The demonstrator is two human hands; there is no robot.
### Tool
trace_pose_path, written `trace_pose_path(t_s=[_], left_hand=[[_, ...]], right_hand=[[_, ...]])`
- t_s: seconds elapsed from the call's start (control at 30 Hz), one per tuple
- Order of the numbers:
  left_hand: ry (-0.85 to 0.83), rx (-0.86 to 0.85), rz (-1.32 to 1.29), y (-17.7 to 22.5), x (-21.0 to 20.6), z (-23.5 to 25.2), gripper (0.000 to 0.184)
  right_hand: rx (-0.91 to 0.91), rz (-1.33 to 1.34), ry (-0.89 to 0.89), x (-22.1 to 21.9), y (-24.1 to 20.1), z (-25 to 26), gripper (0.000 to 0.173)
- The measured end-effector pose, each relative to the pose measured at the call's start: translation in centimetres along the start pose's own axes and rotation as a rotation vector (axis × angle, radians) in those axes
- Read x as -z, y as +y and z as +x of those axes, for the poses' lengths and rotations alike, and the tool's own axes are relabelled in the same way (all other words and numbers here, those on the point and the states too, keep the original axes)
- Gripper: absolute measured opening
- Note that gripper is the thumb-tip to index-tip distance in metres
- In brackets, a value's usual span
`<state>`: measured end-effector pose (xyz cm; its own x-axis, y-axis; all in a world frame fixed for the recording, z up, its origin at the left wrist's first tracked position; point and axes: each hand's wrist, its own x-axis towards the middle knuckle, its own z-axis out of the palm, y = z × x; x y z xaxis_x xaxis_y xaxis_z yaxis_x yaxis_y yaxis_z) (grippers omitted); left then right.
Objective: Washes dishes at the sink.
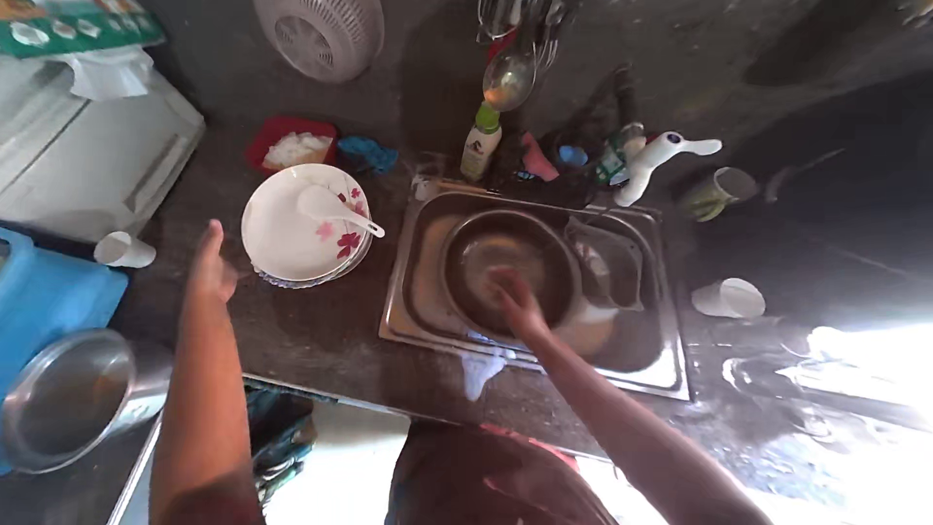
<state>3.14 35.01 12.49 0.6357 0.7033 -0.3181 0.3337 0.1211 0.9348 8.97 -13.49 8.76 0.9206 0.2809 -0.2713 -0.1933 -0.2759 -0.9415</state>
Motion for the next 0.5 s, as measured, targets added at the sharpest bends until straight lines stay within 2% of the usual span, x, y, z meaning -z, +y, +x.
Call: trace_pose_path(t_s=[0.07,0.13,0.2,0.27,0.33,0.4,0.5], left_hand=[[-0.105,0.078,0.040,-0.7,-0.8,1.7,0.072],[-0.153,0.112,0.023,-1.7,-1.3,3.1,0.059],[-0.170,0.097,-0.036,-2.5,-1.5,3.9,0.048],[-0.159,0.087,-0.084,-2.8,-2.1,3.9,0.042],[-0.129,0.053,-0.114,-2.5,-3.1,3.5,0.035],[-0.080,0.011,-0.151,-2.8,-3.6,3.4,0.029],[-0.077,-0.027,-0.167,-3.4,-4.4,2.3,0.027]], right_hand=[[-0.008,0.075,-0.198,-5.1,-3.3,5.7,0.053],[-0.073,0.168,-0.316,-9.7,-5.6,10.7,0.064],[-0.136,0.250,-0.412,-13.7,-5.6,15.7,0.074],[-0.179,0.284,-0.499,-16.8,-5.4,19.6,0.076],[-0.189,0.299,-0.587,-18.3,-6.3,21.2,0.071],[-0.202,0.274,-0.643,-18.0,-7.6,21.3,0.070],[-0.165,0.256,-0.614,-17.1,-6.6,20.6,0.071]])
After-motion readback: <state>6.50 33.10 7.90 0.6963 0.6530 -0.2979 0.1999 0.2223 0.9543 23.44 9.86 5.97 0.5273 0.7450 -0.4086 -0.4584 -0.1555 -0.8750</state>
